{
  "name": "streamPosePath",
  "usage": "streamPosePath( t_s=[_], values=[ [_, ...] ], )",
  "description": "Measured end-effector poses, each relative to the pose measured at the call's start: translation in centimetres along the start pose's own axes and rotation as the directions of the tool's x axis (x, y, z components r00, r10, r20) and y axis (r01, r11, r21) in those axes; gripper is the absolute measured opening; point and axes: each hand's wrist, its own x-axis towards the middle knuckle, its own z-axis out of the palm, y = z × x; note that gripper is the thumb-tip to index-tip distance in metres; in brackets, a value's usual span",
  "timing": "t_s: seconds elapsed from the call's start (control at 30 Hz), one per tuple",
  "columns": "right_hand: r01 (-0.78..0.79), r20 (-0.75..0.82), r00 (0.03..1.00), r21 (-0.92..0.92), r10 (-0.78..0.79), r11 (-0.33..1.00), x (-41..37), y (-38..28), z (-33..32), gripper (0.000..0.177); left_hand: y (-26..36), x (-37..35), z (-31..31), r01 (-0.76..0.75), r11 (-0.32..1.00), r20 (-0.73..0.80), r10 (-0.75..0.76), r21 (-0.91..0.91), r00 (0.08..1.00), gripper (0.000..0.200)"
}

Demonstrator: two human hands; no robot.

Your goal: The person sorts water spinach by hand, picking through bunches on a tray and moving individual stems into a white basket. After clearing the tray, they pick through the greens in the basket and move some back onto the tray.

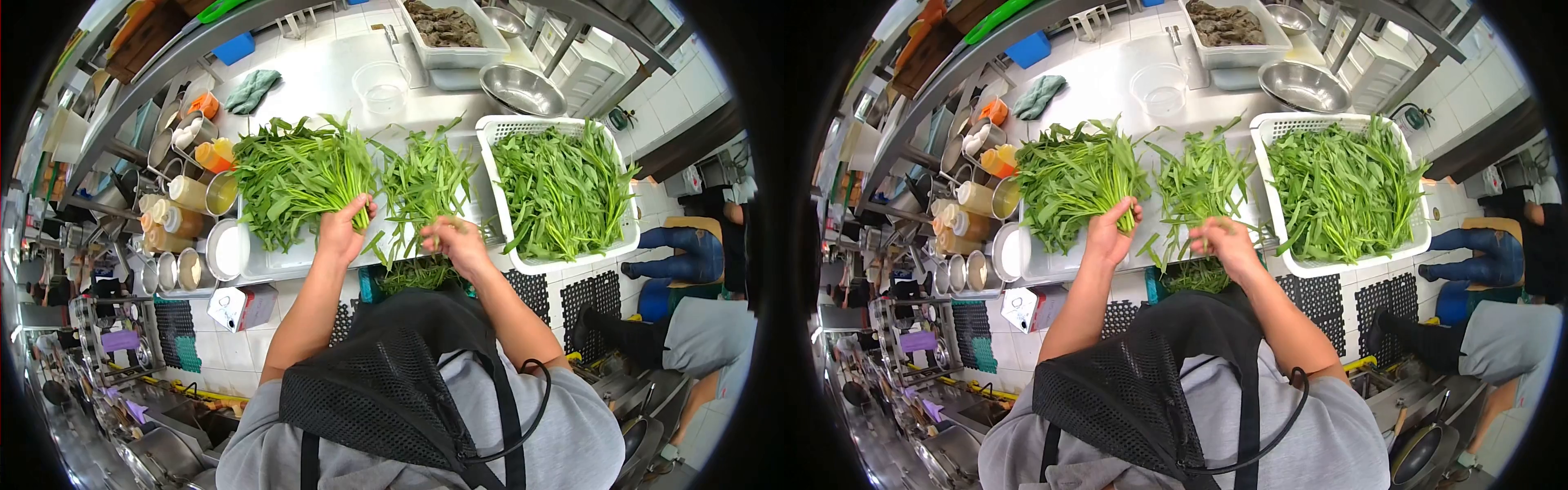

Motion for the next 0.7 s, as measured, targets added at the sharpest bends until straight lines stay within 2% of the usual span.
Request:
streamPosePath(
  t_s=[0.07, 0.13, 0.2, 0.23, 0.27, 0.33, 0.37, 0.4, 0.43, 0.47, 0.5, 0.53, 0.57, 0.6, 0.63, 0.67, 0.7],
  values=[
    [0.164, -0.303, 0.952, 0.359, -0.051, 0.919, 0.5, -0.3, 0.0, 0.015, -1.3, -0.6, 0.4, -0.171, 0.949, 0.040, 0.166, 0.267, 0.985, 0.016],
    [0.209, -0.339, 0.937, 0.339, -0.089, 0.917, 1.2, -0.5, 0.9, 0.016, -3.4, -1.5, 1.1, -0.139, 0.940, 0.008, 0.143, 0.312, 0.990, 0.017],
    [0.281, -0.337, 0.911, 0.084, -0.238, 0.956, 1.7, -0.8, 2.6, 0.016, -5.7, -1.4, 0.9, -0.103, 0.850, 0.043, 0.094, 0.517, 0.995, 0.018],
    [0.313, -0.327, 0.892, -0.049, -0.311, 0.949, 1.7, -0.4, 3.5, 0.015, -6.6, -1.3, 0.8, -0.134, 0.837, 0.079, 0.108, 0.531, 0.991, 0.018],
    [0.351, -0.264, 0.908, 0.052, -0.326, 0.935, 2.1, 0.7, 3.9, 0.012, -7.1, -1.2, 0.4, -0.137, 0.837, 0.087, 0.107, 0.530, 0.990, 0.018],
    [0.310, -0.235, 0.911, -0.146, -0.338, 0.939, 1.5, 0.3, 4.7, 0.007, -7.2, -1.6, 0.4, -0.038, 0.945, 0.040, 0.027, 0.324, 0.999, 0.017],
    [0.342, -0.201, 0.897, -0.248, -0.393, 0.907, 2.0, 1.3, 4.4, 0.008, -7.3, -1.8, 0.4, -0.107, 0.945, 0.021, 0.106, 0.310, 0.994, 0.018],
    [0.337, -0.196, 0.901, -0.249, -0.388, 0.908, 2.1, 1.6, 4.3, 0.008, -7.3, -1.8, 0.1, -0.107, 0.946, 0.014, 0.108, 0.307, 0.994, 0.018],
    [0.451, -0.094, 0.828, -0.475, -0.553, 0.756, 2.1, 1.9, 4.3, 0.007, -7.2, -1.8, -0.3, -0.113, 0.940, 0.049, 0.103, 0.323, 0.993, 0.019],
    [0.537, 0.048, 0.733, -0.654, -0.678, 0.533, 2.2, 2.0, 4.1, 0.006, -7.1, -1.6, -0.6, -0.124, 0.933, 0.089, 0.100, 0.338, 0.991, 0.021],
    [0.545, 0.097, 0.792, -0.558, -0.603, 0.626, 1.7, 1.2, 4.1, 0.010, -6.3, -1.9, 0.0, -0.090, 0.950, 0.040, 0.082, 0.300, 0.996, 0.019],
    [0.547, 0.101, 0.792, -0.556, -0.602, 0.626, 1.8, 1.0, 3.7, 0.010, -5.6, -2.1, 0.5, -0.092, 0.950, 0.037, 0.085, 0.299, 0.996, 0.019],
    [0.492, 0.019, 0.853, -0.365, -0.522, 0.790, 1.9, 0.8, 3.1, 0.012, -4.8, -2.1, 0.9, -0.058, 0.968, 0.036, 0.051, 0.245, 0.998, 0.018],
    [0.411, -0.037, 0.907, -0.148, -0.420, 0.900, 2.0, 0.5, 2.5, 0.014, -4.1, -1.9, 1.0, -0.025, 0.981, 0.037, 0.018, 0.190, 0.999, 0.017],
    [0.372, -0.114, 0.908, -0.217, -0.402, 0.902, 2.4, 0.7, 1.2, 0.016, -3.3, -1.5, 0.3, -0.035, 0.990, 0.078, 0.025, 0.134, 0.997, 0.015],
    [0.359, -0.207, 0.855, -0.424, -0.475, 0.831, 3.2, 1.7, -0.2, 0.015, -2.7, -1.2, -0.4, -0.037, 0.991, 0.069, 0.029, 0.131, 0.997, 0.015],
    [0.325, -0.158, 0.819, -0.665, -0.551, 0.673, 3.5, 2.5, -1.8, 0.015, -2.0, -1.2, -0.7, -0.049, 0.994, 0.035, 0.046, 0.097, 0.998, 0.017]
  ],
)
